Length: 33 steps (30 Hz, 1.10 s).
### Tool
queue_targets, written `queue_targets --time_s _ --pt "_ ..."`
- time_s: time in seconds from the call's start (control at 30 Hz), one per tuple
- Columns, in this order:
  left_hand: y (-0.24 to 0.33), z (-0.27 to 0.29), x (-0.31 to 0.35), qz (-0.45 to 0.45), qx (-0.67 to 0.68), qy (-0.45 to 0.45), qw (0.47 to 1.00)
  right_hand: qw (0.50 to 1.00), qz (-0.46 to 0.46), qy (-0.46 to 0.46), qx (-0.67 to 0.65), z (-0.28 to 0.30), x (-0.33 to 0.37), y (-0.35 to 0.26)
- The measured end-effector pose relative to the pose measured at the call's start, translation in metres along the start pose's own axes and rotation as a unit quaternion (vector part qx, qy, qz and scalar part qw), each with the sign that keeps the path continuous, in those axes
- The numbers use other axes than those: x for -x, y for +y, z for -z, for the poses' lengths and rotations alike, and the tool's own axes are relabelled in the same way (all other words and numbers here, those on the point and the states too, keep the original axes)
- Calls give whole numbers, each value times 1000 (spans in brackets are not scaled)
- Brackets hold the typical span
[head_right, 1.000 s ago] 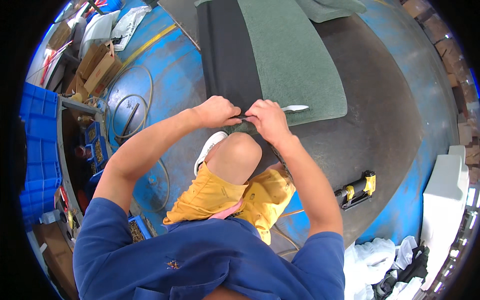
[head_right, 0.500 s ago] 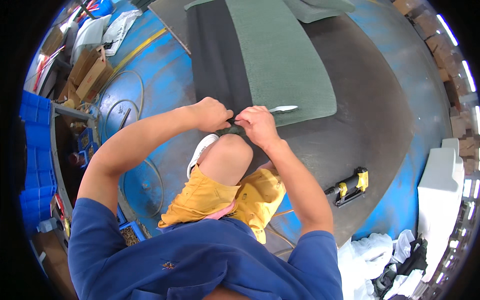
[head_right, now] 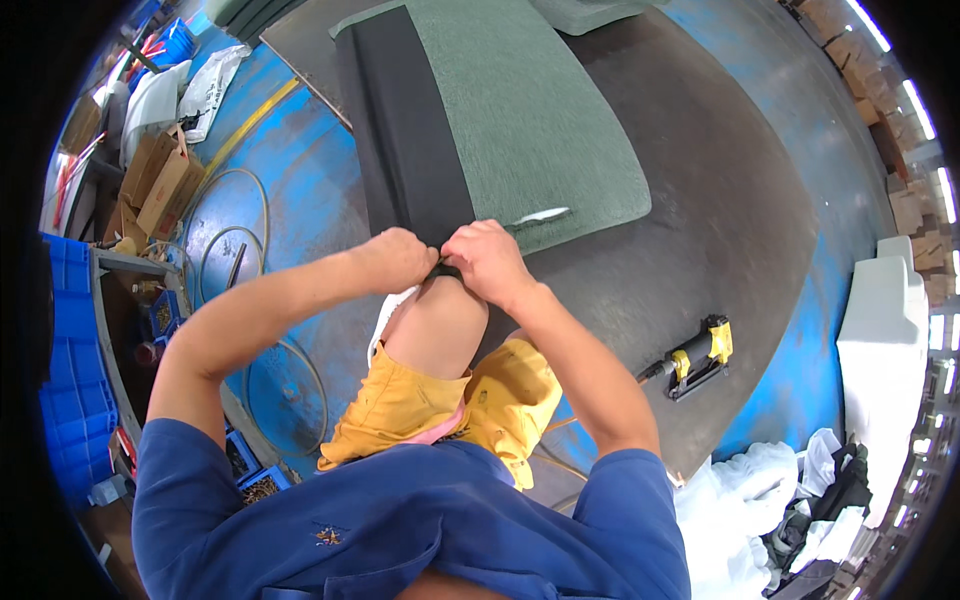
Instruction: Assembling and stapling fabric upholstery onto a furniture component, likely a sofa cushion or armrest.
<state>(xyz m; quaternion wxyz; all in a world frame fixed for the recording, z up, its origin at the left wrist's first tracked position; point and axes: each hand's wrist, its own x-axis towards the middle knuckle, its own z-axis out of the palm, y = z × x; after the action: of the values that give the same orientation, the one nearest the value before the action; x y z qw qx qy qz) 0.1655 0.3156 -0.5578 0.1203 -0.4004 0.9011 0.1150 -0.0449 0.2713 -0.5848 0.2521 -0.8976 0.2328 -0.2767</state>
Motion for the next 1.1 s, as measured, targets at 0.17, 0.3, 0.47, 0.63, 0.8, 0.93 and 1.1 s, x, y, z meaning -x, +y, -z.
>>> queue_targets --time_s 0.17,0.3,0.47,0.63,0.8,0.93,1.1 --pt "11 -10 8 40 19 52 998 999 29 32 -2 2 0 -2" --pt "7 -5 6 38 0 33 999 1000 25 -9 17 9 1 -5" --pt "3 -11 -4 -22 -29 10 999 999 0 -6 40 8 14 -11" --pt "1 -5 2 -7 -2 -25 1000 916 -283 286 6 43 87 11" --pt "8 15 -16 -14 -3 -22 1000 585 -659 183 437 137 353 103" --pt "4 9 0 16 7 -51 999 634 -654 203 360 136 325 92" --pt "1 -3 -9 -43 0 20 999 508 -785 353 29 197 356 131"
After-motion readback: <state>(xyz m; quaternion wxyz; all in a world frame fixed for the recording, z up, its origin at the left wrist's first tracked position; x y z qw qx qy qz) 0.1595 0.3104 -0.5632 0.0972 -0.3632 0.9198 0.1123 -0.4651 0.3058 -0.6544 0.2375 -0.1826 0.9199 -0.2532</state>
